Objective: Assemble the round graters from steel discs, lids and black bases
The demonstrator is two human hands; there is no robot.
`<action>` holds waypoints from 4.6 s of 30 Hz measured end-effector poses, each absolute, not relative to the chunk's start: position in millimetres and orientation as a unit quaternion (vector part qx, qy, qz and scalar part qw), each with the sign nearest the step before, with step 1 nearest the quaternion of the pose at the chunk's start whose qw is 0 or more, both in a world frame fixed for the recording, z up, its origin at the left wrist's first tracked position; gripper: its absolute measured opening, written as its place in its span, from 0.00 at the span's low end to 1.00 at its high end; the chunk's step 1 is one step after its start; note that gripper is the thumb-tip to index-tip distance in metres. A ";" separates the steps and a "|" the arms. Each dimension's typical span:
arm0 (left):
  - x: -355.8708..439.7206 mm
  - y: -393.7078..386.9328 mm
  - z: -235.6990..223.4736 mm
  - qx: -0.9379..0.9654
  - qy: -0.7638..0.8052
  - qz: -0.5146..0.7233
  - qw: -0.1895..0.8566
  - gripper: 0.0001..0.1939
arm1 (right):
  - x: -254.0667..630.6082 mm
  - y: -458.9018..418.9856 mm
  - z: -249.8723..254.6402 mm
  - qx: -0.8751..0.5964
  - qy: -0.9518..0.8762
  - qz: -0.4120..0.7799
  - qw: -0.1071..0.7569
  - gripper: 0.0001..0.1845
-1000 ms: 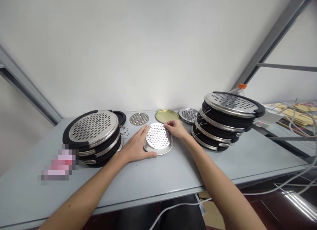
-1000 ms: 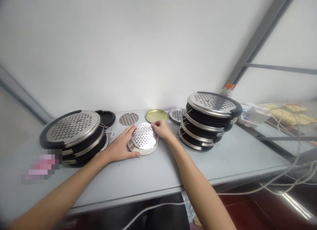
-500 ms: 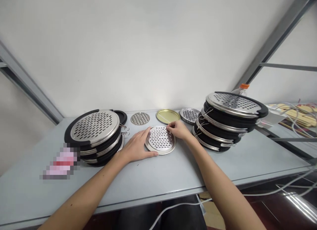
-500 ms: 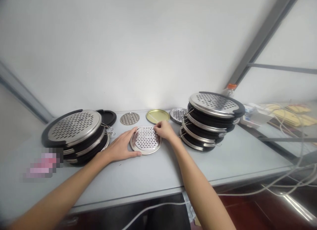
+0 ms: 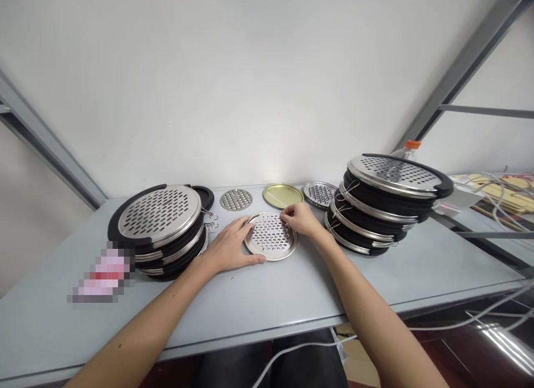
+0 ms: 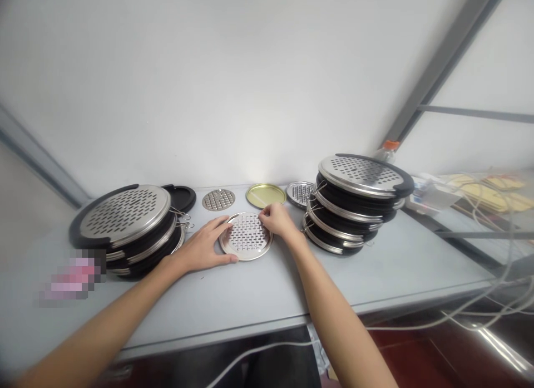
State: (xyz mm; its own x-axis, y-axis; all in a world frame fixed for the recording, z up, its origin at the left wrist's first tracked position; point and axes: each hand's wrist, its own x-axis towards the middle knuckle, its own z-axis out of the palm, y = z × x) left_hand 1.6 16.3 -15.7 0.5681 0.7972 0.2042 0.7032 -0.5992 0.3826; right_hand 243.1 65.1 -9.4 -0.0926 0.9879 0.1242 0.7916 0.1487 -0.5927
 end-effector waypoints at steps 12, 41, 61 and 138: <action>2.3 15.8 -13.8 0.877 0.436 0.175 0.100 0.43 | 236.3 60.8 -5.9 -0.609 -0.738 0.162 0.241 0.13; -1.6 10.6 -7.6 0.898 0.380 0.131 0.178 0.64 | 216.4 52.5 -14.1 -0.434 -0.837 0.203 0.266 0.14; 3.5 9.5 -3.7 0.903 0.367 0.156 0.162 0.60 | 211.7 45.8 -9.3 -0.412 -0.854 0.191 0.254 0.13; 6.4 -2.4 14.9 0.936 0.257 0.153 0.187 0.59 | 245.4 60.1 -5.1 -0.354 -0.776 0.451 0.262 0.19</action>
